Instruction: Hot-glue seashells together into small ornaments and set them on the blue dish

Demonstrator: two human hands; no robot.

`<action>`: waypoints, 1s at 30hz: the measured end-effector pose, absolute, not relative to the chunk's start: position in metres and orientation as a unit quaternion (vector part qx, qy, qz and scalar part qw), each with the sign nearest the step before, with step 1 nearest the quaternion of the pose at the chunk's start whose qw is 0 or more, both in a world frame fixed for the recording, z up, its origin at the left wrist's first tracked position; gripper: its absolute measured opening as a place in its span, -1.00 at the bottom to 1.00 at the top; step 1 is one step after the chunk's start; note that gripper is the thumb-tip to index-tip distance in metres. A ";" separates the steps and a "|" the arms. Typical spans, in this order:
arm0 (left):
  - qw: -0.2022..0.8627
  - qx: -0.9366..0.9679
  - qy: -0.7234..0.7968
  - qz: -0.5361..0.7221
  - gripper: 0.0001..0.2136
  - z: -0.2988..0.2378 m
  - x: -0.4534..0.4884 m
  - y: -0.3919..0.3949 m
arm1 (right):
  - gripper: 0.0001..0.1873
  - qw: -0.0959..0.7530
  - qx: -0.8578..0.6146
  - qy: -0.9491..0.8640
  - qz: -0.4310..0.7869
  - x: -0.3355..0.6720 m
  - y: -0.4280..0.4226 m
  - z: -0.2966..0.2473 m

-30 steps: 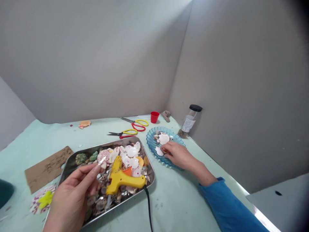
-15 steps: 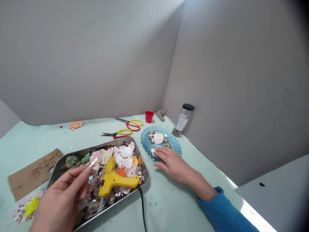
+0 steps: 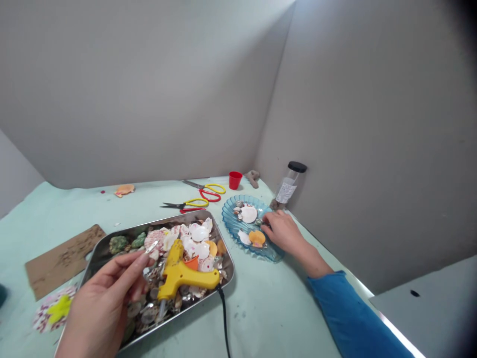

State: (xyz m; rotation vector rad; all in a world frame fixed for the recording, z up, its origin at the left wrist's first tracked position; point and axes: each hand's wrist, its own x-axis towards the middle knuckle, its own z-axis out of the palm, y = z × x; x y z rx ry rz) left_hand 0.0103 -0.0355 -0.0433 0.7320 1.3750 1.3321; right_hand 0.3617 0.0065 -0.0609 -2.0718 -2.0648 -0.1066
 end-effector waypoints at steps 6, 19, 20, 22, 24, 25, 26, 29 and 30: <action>0.524 0.309 0.569 0.553 -0.49 -0.043 0.010 -0.036 | -0.80 0.117 -0.691 -0.712 -0.052 0.362 0.023 -0.050; 0.525 0.307 0.578 0.543 -0.44 -0.035 0.016 -0.039 | -0.60 0.163 -0.623 -0.763 -0.057 0.353 0.036 -0.066; 0.526 0.310 0.577 0.542 -0.45 -0.035 0.016 -0.039 | -0.63 0.169 -0.618 -0.766 -0.053 0.354 0.034 -0.065; 0.523 0.309 0.578 0.545 -0.45 -0.036 0.015 -0.039 | -0.67 0.184 -0.611 -0.769 -0.045 0.354 0.031 -0.065; 0.521 0.308 0.579 0.547 -0.46 -0.035 0.015 -0.039 | -0.66 0.203 -0.606 -0.768 -0.038 0.354 0.028 -0.066; 0.520 0.308 0.580 0.547 -0.46 -0.035 0.015 -0.039 | -0.66 0.212 -0.605 -0.767 -0.035 0.354 0.027 -0.067; 0.518 0.308 0.580 0.548 -0.47 -0.034 0.015 -0.039 | -0.66 0.221 -0.604 -0.765 -0.033 0.354 0.025 -0.069; 0.518 0.310 0.582 0.545 -0.47 -0.034 0.015 -0.039 | -0.65 0.243 -0.595 -0.766 -0.021 0.355 0.020 -0.073; 0.518 0.309 0.584 0.544 -0.47 -0.034 0.015 -0.039 | -0.64 0.248 -0.589 -0.769 -0.015 0.356 0.017 -0.075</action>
